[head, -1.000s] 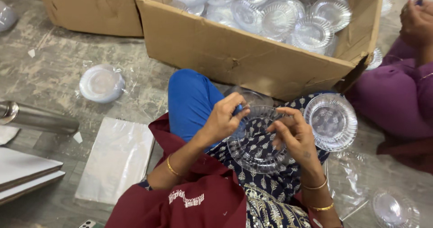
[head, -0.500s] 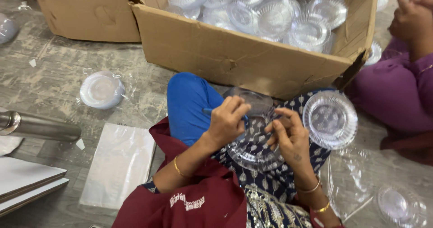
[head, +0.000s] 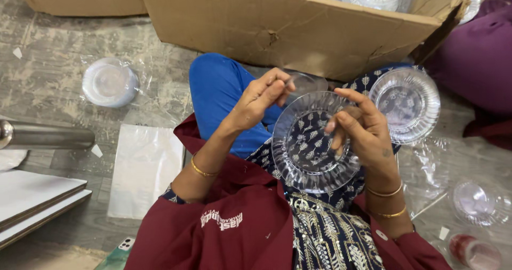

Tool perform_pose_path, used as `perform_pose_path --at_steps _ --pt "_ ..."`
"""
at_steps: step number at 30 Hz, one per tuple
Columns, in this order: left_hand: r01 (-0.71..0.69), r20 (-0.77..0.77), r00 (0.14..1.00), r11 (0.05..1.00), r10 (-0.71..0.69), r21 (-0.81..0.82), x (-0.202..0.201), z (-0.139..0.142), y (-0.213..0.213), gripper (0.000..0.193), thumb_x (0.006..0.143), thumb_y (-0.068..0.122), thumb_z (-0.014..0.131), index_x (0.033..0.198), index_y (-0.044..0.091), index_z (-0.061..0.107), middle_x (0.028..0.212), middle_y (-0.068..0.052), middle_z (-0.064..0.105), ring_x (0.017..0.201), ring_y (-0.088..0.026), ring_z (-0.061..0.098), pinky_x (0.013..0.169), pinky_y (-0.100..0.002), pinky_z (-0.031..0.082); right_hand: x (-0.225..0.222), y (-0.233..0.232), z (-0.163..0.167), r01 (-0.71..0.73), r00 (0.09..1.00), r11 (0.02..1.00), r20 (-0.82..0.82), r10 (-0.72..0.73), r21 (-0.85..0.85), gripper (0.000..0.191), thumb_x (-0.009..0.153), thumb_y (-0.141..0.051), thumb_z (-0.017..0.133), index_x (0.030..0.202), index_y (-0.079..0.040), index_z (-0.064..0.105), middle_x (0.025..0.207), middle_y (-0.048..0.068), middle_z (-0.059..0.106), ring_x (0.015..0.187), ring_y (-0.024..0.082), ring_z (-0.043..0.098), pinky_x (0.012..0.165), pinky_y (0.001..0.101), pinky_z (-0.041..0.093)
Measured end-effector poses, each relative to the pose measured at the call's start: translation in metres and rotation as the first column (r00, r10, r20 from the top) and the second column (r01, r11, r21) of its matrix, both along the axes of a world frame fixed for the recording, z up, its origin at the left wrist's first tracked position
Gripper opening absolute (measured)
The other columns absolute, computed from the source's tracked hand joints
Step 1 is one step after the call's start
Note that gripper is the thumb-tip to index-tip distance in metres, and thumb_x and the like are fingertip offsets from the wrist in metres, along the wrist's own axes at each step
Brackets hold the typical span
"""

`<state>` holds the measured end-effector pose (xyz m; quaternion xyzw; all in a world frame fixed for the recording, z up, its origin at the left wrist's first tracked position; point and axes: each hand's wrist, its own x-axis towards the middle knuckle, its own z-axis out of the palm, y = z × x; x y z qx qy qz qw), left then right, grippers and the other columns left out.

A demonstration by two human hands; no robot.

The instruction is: The person sits on the floor and uses a small blue cutter to trim the edges of clear plastic plates. They pick up each plate, rotate it while cutting, and place the trimmed plate aside. The process is repeated for multiple plates.

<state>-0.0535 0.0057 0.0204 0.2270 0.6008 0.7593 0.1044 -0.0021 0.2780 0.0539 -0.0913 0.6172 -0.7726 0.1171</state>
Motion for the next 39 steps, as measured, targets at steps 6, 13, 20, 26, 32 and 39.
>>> perform_pose_path --at_steps 6,13,20,26,32,39 --pt "0.111 -0.234 0.961 0.979 -0.150 -0.171 0.008 0.001 -0.003 0.054 0.108 0.056 0.058 0.121 0.003 0.059 0.100 -0.001 0.061 0.088 -0.011 0.056 0.079 -0.028 0.048 0.002 0.014 -0.003 -0.101 0.993 0.994 0.054 0.103 -0.036 0.042 0.104 -0.005 0.055 0.145 0.002 0.051 0.085 0.014 0.069 0.055 0.012 0.063 0.046 0.0219 0.050" --pt "0.000 -0.494 0.827 0.879 -0.269 -0.478 0.010 0.004 -0.007 0.088 0.073 0.079 0.073 0.120 0.005 0.059 0.096 -0.006 0.063 0.080 -0.022 0.062 0.070 -0.033 0.048 0.001 0.021 -0.012 -0.215 0.966 0.976 0.138 0.217 -0.031 0.042 0.103 -0.005 0.057 0.145 0.003 0.053 0.085 0.013 0.069 0.056 0.012 0.063 0.051 0.0217 0.050" --pt "0.048 -0.462 0.823 0.851 -0.330 -0.523 0.016 0.005 -0.011 0.087 0.063 0.078 0.079 0.103 0.004 0.054 0.079 -0.005 0.055 0.066 -0.024 0.055 0.060 -0.036 0.042 0.003 0.017 -0.013 -0.244 0.928 0.967 0.271 0.256 -0.077 0.043 0.102 -0.006 0.058 0.144 0.002 0.055 0.084 0.011 0.070 0.054 0.011 0.064 0.044 0.0205 0.049" --pt "0.040 -0.421 0.845 0.824 -0.330 -0.565 0.025 0.011 -0.011 0.077 0.068 0.071 0.083 0.092 0.006 0.048 0.072 -0.006 0.049 0.063 -0.026 0.049 0.059 -0.038 0.039 0.005 0.017 -0.007 -0.218 0.953 0.975 0.223 0.205 0.037 0.040 0.100 -0.005 0.058 0.140 0.002 0.058 0.082 0.011 0.070 0.054 0.011 0.064 0.044 0.0208 0.049" --pt "0.024 -0.412 0.851 0.807 -0.326 -0.589 0.031 0.013 -0.009 0.074 0.069 0.068 0.082 0.085 0.006 0.046 0.069 -0.005 0.048 0.060 -0.026 0.050 0.055 -0.038 0.038 0.007 0.018 -0.004 -0.210 0.955 0.974 0.229 0.186 0.087 0.040 0.099 -0.003 0.059 0.139 0.002 0.059 0.082 0.010 0.070 0.055 0.010 0.062 0.045 0.0201 0.048" --pt "-0.003 -0.439 0.837 0.801 -0.325 -0.599 0.034 0.011 -0.008 0.071 0.070 0.067 0.082 0.083 0.006 0.047 0.066 -0.005 0.050 0.058 -0.027 0.053 0.053 -0.039 0.038 0.009 0.018 -0.009 -0.206 0.958 0.973 0.223 0.179 0.102 0.037 0.099 0.001 0.058 0.135 0.003 0.061 0.081 0.011 0.070 0.054 0.011 0.062 0.044 0.0213 0.047"
